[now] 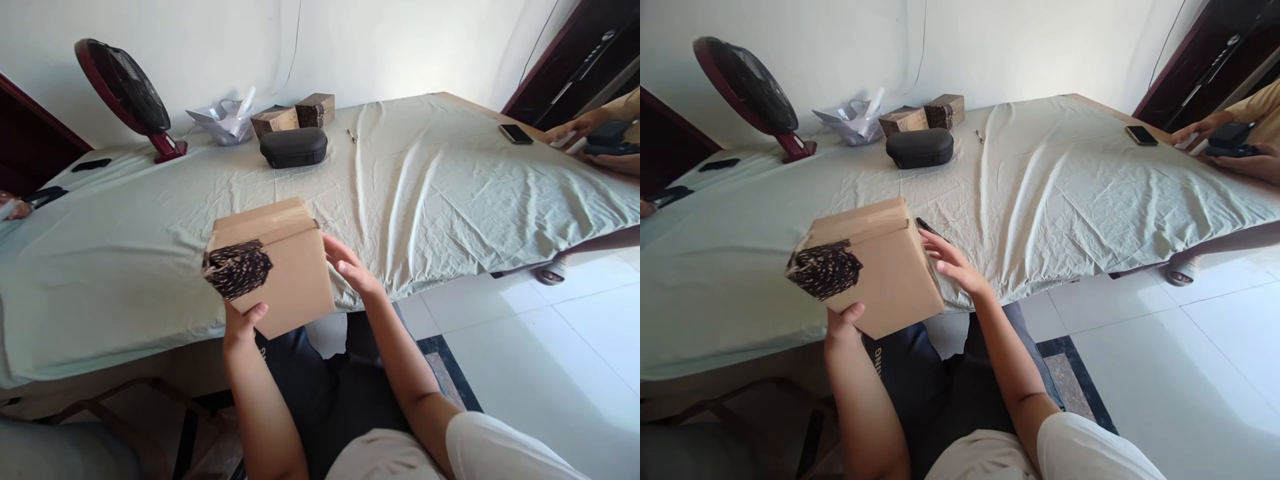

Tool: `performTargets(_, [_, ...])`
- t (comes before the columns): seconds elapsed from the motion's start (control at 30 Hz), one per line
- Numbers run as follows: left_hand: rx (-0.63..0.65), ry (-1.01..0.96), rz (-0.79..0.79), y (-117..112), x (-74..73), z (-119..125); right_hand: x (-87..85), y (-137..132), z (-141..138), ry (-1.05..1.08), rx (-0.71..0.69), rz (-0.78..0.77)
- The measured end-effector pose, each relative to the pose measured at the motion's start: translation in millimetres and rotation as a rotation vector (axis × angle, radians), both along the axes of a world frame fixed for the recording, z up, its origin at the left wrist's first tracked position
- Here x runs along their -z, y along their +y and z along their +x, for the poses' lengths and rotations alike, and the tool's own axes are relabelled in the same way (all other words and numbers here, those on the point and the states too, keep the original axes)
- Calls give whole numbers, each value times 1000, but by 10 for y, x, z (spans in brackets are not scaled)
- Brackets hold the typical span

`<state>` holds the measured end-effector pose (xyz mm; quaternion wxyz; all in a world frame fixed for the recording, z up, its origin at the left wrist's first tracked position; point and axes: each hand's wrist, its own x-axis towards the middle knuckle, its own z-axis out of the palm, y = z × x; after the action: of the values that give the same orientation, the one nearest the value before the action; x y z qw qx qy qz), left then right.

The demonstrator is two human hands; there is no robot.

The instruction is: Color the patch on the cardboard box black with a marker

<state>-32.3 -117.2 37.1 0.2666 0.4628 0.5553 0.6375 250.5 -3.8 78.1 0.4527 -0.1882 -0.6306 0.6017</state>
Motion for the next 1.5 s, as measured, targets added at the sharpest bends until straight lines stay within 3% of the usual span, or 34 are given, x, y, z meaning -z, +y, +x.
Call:
performTargets(0.1, [-101,-162,33,84,70,-22,43,198,70,-195,276,14])
performTargets(0.2, [-141,-165,66,155,85,-19,74,486,5,-625,573,77])
performTargets(0.27, [-141,-144,68,189,118,-34,74,685,-126,-1000,564,165])
performTargets(0.3, [-136,-137,67,204,143,-43,71,775,-210,-1078,538,180])
performTargets(0.47, [-140,-127,70,273,267,-45,50,1053,-638,-1209,441,236])
performTargets(0.6, [-134,-102,54,287,293,-17,14,1122,-789,-1237,410,188])
performTargets(0.8, [-117,-98,44,279,312,-13,-91,1213,-628,-1147,327,36])
performTargets(0.97, [-106,-104,56,304,310,13,-168,1113,-101,-949,201,-137])
performTargets(1.0, [-106,-114,63,312,293,34,-196,1059,25,-845,175,-171])
performTargets(1.1, [-60,-166,60,350,198,152,-355,854,314,-145,33,-328])
performTargets(1.2, [-3,-208,38,422,66,329,-613,611,334,130,121,-123])
performTargets(1.3, [8,-238,25,509,-48,486,-850,374,74,249,336,207])
performTargets(1.4, [19,-267,8,564,-118,554,-929,242,-305,97,369,405])
performTargets(1.5, [43,-230,-18,570,-146,539,-840,264,-620,-19,347,483])
